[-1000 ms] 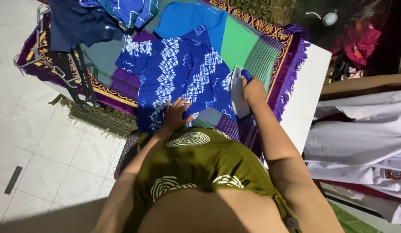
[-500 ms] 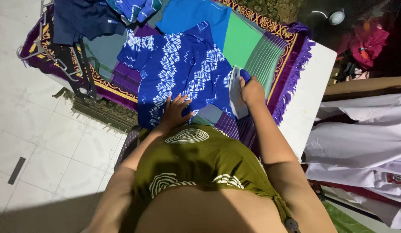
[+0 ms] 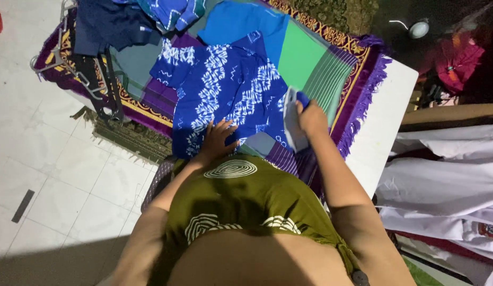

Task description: The person irons a blue patterned shirt on a table covered with a multicolored cloth. They smooth the fabric, use a handheld iron to press the shirt, and fold it after ironing. Other folded clothes are visible nearby.

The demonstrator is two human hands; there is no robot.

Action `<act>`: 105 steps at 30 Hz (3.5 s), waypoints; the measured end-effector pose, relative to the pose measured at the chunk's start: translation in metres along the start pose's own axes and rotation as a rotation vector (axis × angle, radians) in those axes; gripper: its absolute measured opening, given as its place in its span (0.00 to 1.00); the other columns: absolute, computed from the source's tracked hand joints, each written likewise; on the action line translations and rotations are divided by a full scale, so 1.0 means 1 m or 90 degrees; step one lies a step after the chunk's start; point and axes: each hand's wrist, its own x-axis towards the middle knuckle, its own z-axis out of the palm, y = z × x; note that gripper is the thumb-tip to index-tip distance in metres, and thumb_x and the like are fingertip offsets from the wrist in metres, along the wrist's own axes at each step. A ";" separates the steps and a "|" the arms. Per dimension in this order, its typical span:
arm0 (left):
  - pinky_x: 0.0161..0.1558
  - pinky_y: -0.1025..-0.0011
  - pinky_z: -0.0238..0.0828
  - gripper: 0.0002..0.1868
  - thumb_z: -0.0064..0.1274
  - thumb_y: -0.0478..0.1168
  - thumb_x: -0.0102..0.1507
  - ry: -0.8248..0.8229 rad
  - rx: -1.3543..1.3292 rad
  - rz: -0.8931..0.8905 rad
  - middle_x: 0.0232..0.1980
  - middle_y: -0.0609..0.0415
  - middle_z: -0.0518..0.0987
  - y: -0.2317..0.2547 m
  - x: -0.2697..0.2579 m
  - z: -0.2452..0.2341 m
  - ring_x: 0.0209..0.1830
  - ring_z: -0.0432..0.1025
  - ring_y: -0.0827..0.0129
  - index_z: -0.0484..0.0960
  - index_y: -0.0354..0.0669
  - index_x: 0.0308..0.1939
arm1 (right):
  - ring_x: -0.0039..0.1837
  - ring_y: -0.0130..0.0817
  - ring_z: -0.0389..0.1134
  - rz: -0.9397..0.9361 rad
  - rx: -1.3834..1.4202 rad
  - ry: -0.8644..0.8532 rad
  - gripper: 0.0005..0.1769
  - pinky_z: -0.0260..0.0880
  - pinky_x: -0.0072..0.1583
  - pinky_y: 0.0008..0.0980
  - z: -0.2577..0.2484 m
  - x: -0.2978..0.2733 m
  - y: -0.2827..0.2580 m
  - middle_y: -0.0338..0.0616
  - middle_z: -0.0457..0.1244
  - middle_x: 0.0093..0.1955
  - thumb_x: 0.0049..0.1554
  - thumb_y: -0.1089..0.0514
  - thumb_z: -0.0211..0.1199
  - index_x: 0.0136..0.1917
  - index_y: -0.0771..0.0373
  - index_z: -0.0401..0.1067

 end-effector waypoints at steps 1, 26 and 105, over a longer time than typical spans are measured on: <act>0.77 0.45 0.39 0.34 0.43 0.75 0.64 0.008 -0.014 -0.005 0.74 0.62 0.69 0.003 0.001 -0.003 0.77 0.59 0.63 0.71 0.71 0.70 | 0.62 0.67 0.69 -0.001 0.006 -0.035 0.34 0.69 0.62 0.59 -0.010 -0.023 -0.012 0.72 0.67 0.56 0.68 0.35 0.46 0.62 0.70 0.66; 0.76 0.45 0.40 0.36 0.44 0.76 0.61 0.023 -0.006 -0.002 0.73 0.62 0.69 -0.012 0.005 0.016 0.76 0.61 0.64 0.71 0.73 0.69 | 0.62 0.64 0.70 0.014 -0.006 -0.028 0.36 0.71 0.61 0.55 0.018 0.035 -0.004 0.70 0.68 0.56 0.66 0.31 0.46 0.63 0.68 0.65; 0.60 0.55 0.74 0.33 0.58 0.64 0.65 -0.194 -0.438 -0.310 0.63 0.43 0.79 0.026 0.009 -0.033 0.60 0.75 0.46 0.72 0.59 0.70 | 0.66 0.59 0.68 -0.375 -0.049 -0.336 0.17 0.68 0.65 0.54 0.061 -0.105 0.021 0.57 0.70 0.59 0.60 0.56 0.59 0.61 0.63 0.74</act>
